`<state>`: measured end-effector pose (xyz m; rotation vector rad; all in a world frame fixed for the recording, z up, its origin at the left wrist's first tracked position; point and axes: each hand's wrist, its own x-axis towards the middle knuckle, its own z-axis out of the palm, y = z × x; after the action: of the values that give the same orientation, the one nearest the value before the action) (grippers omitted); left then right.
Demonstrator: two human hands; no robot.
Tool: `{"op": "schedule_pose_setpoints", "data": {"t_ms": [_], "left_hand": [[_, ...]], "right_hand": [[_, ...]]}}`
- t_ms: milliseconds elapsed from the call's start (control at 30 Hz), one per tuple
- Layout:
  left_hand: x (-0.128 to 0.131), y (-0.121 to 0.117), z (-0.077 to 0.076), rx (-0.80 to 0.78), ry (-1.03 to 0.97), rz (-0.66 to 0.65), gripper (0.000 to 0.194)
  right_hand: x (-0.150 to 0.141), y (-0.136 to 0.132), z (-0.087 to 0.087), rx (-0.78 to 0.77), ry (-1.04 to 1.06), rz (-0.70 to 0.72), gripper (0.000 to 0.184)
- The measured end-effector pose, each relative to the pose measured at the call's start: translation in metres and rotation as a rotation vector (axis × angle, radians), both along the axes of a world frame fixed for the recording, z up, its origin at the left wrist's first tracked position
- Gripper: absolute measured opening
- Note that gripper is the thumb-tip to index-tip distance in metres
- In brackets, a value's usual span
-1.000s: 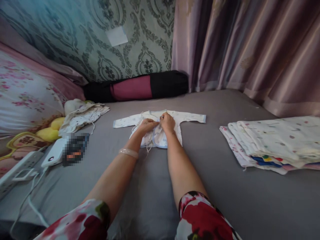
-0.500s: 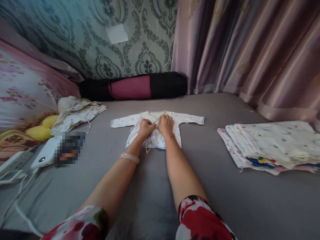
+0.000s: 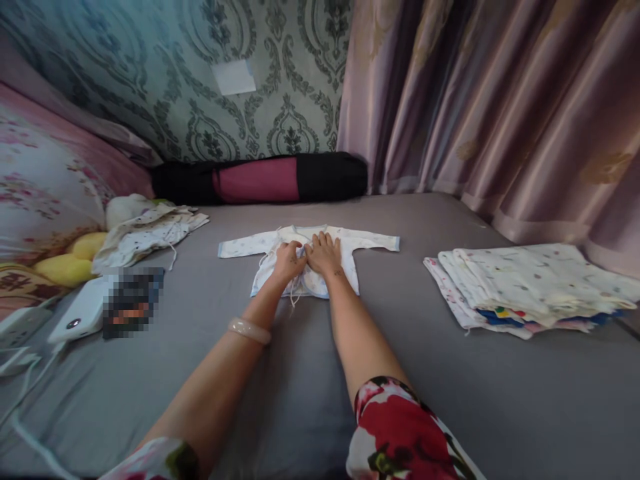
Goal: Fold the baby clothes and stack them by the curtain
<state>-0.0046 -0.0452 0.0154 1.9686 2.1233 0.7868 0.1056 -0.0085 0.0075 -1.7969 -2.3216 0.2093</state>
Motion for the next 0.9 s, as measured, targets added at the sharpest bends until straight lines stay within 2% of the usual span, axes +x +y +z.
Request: {"op": "schedule_pose_setpoints", "data": {"t_ms": [167,267,367,467,567,700,900], "left_hand": [[0.004,-0.037,0.001,-0.022,0.029,-0.056,0.037],[0.0,-0.049,-0.003,-0.048,0.011,-0.096,0.033],[-0.005,-0.049,-0.005,-0.054,-0.039,-0.112,0.026],[-0.008,-0.047,-0.004,-0.06,-0.062,-0.118,0.027],[-0.008,-0.046,-0.005,-0.068,-0.048,-0.121,0.03],[-0.007,-0.052,-0.007,-0.045,-0.007,-0.132,0.033],[0.002,-0.063,-0.002,0.045,0.068,-0.122,0.031]], "right_hand": [[-0.002,0.001,-0.004,0.028,0.01,0.002,0.058],[0.0,0.006,0.001,-0.029,0.027,0.017,0.058],[0.008,0.006,0.012,-0.124,0.081,0.031,0.063],[0.018,-0.005,0.018,-0.121,0.091,0.088,0.066],[0.025,-0.027,0.013,-0.079,0.013,0.165,0.061],[0.023,-0.056,0.003,-0.048,-0.071,0.163,0.06],[0.018,-0.065,0.001,-0.051,-0.092,0.131,0.059]]}}
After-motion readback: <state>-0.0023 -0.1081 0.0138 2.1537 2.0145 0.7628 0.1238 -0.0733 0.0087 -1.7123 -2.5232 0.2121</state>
